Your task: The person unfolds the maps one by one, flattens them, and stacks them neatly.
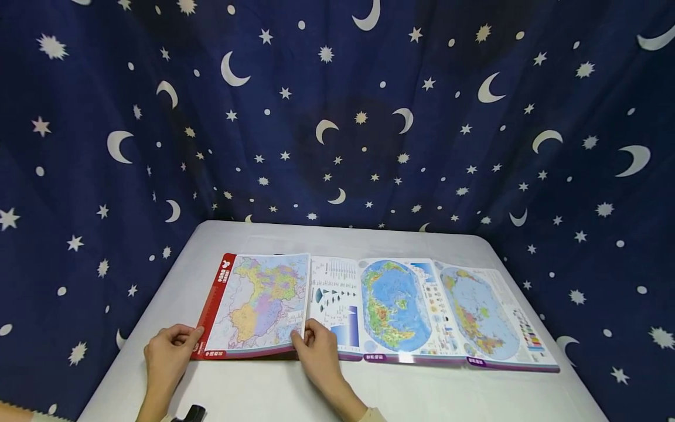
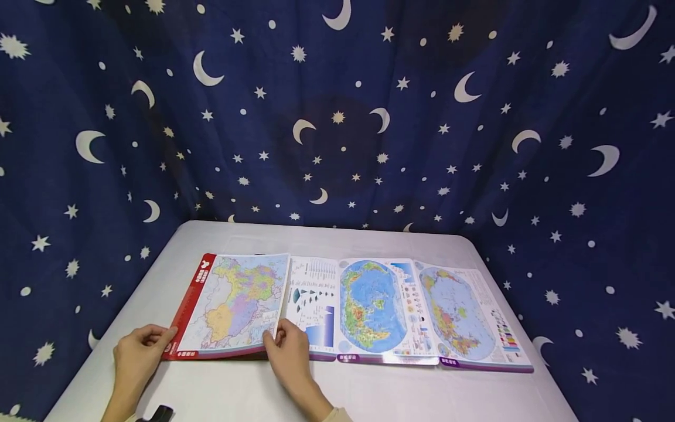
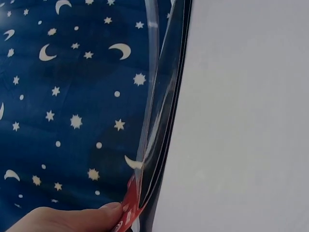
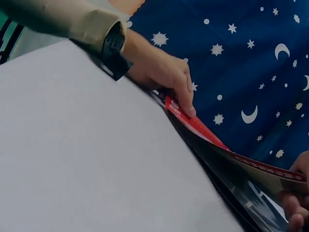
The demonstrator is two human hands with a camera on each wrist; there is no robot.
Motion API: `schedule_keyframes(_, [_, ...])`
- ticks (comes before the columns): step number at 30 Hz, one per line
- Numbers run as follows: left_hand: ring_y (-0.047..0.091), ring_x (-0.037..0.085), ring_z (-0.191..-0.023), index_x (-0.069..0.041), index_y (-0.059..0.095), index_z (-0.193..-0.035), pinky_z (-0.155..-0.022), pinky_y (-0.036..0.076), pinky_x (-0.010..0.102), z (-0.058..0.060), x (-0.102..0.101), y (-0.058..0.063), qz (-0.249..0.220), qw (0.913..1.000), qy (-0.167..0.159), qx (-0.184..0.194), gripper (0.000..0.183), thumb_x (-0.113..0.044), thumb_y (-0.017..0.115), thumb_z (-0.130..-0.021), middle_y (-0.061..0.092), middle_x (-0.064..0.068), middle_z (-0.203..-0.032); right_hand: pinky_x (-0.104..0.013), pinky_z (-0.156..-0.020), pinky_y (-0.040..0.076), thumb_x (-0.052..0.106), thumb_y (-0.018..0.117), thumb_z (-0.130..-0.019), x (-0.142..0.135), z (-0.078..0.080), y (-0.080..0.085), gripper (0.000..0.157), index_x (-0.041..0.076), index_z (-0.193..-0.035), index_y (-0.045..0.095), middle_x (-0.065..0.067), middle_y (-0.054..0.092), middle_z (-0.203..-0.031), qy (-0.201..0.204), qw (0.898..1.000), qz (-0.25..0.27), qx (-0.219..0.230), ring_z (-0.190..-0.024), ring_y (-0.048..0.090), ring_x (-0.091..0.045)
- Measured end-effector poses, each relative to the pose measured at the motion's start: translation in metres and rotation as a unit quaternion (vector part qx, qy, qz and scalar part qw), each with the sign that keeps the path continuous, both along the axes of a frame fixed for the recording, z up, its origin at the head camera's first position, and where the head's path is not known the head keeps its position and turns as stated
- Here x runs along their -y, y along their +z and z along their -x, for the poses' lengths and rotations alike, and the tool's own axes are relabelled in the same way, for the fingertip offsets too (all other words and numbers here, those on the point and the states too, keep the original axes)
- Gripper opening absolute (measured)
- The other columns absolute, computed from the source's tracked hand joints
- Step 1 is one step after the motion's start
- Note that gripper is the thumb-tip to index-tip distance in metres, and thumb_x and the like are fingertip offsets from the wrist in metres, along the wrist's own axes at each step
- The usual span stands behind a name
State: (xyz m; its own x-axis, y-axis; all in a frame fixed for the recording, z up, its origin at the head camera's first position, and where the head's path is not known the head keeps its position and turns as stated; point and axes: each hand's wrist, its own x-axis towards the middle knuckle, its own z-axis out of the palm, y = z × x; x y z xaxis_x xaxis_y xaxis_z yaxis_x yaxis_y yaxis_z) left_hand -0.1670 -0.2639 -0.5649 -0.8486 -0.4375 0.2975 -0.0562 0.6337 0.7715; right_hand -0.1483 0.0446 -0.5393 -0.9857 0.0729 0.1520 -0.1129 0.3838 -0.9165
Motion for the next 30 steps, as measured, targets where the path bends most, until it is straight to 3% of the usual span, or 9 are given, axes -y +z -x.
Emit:
schedule_keyframes(9, [0.046,0.006,-0.064,-0.011,0.075,-0.073,-0.063,0.032,0.024,0.0,-0.017,-0.001,-0.008,0.9999,-0.007,0.005,0.02,-0.02,0.089,-0.084,0.059,-0.001,-0.064,-0.016,-0.052,0.027,0.022,0.077,-0.094,-0.018,-0.006,-0.003,0.038,0.013,-0.068,0.05,0.01,0.041,-0.058,-0.003,0.999,-0.033,-0.015,-0.05,0.033,0.003])
schedule_keyframes(19, [0.043,0.006,-0.061,-0.014,0.071,-0.069,-0.061,0.031,0.024,0.0,-0.036,-0.005,0.01,0.9991,-0.035,-0.021,0.024,-0.016,0.09,-0.082,0.054,-0.002,-0.063,-0.019,-0.05,0.043,0.018,0.074,-0.096,-0.037,-0.011,-0.002,0.022,0.017,-0.076,0.066,0.005,0.063,-0.061,-0.024,1.0,0.008,-0.01,-0.05,0.057,-0.004])
schedule_keyframes(30, [0.043,0.005,-0.06,-0.014,0.072,-0.07,-0.061,0.031,0.024,-0.002,-0.054,-0.005,0.015,0.9974,-0.059,-0.037,0.022,-0.016,0.09,-0.083,0.055,-0.004,-0.061,-0.019,-0.049,0.042,0.014,0.075,-0.095,-0.057,-0.016,-0.004,0.029,0.016,-0.071,0.059,0.007,0.063,-0.059,-0.05,0.998,0.002,-0.025,-0.048,0.057,-0.004])
